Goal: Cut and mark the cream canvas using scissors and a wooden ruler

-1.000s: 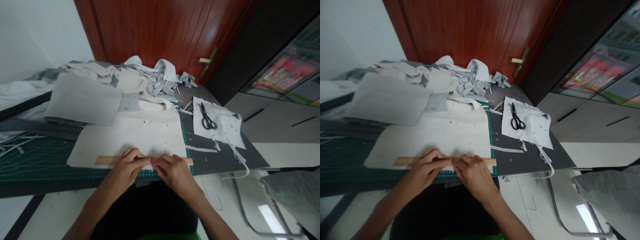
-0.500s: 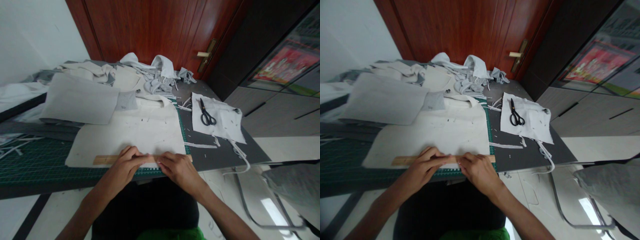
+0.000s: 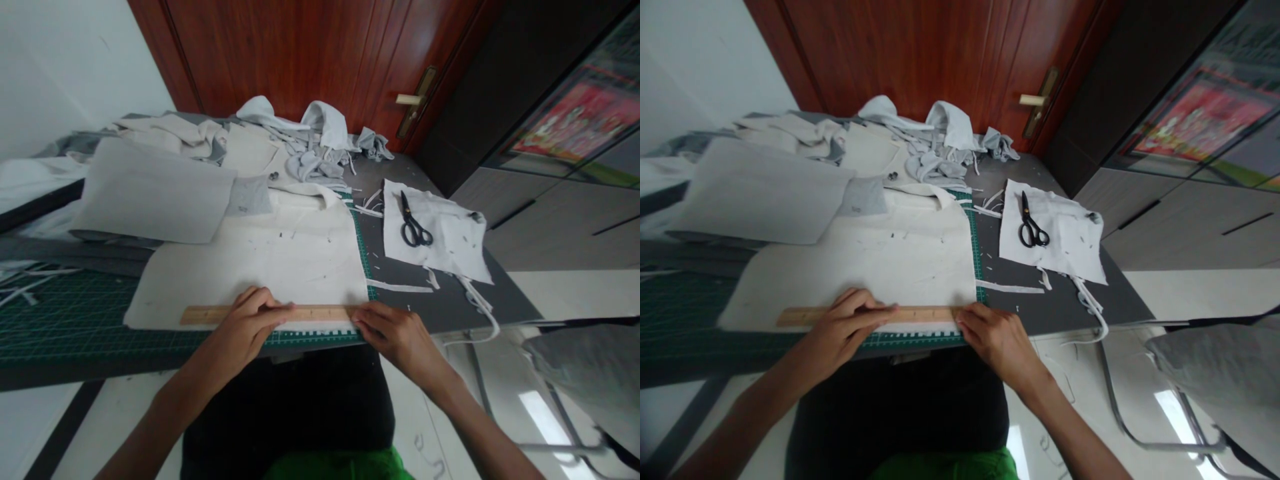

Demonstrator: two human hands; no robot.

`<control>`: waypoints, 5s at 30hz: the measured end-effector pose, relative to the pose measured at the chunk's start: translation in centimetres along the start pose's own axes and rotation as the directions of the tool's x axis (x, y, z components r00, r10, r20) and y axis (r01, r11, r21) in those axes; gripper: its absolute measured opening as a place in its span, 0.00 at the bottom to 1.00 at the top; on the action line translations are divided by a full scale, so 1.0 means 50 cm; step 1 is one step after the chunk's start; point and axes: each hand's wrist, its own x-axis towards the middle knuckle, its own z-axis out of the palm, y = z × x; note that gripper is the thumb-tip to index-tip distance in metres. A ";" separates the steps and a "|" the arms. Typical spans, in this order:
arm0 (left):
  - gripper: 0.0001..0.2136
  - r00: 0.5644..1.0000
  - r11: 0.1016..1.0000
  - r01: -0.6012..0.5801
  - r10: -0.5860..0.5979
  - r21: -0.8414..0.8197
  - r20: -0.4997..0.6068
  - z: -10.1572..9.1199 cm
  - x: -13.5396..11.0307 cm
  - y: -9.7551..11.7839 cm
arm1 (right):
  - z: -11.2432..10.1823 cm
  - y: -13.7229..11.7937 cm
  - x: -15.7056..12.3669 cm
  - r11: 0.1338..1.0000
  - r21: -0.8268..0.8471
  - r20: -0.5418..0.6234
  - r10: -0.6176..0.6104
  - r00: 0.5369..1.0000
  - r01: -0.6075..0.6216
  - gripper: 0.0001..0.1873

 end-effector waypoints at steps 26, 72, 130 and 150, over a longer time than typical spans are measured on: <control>0.22 0.991 1.000 0.001 -0.004 0.023 0.132 -0.031 -0.014 -0.005 | 0.084 -0.110 0.108 0.604 0.784 -0.091 0.341 0.935 -0.145 0.13; 0.33 0.943 0.905 -0.214 0.093 0.368 0.321 -0.152 -0.097 -0.091 | 0.103 -0.213 0.185 0.993 0.116 0.154 -0.043 0.987 0.025 0.11; 0.23 0.946 0.953 -0.186 0.108 0.240 0.306 -0.151 -0.085 -0.116 | 0.129 -0.244 0.210 0.983 0.169 0.117 -0.094 0.989 0.073 0.14; 0.22 0.947 0.959 -0.180 0.108 0.220 0.301 -0.163 -0.073 -0.095 | 0.020 -0.039 0.030 0.975 0.206 0.107 0.058 0.993 -0.079 0.12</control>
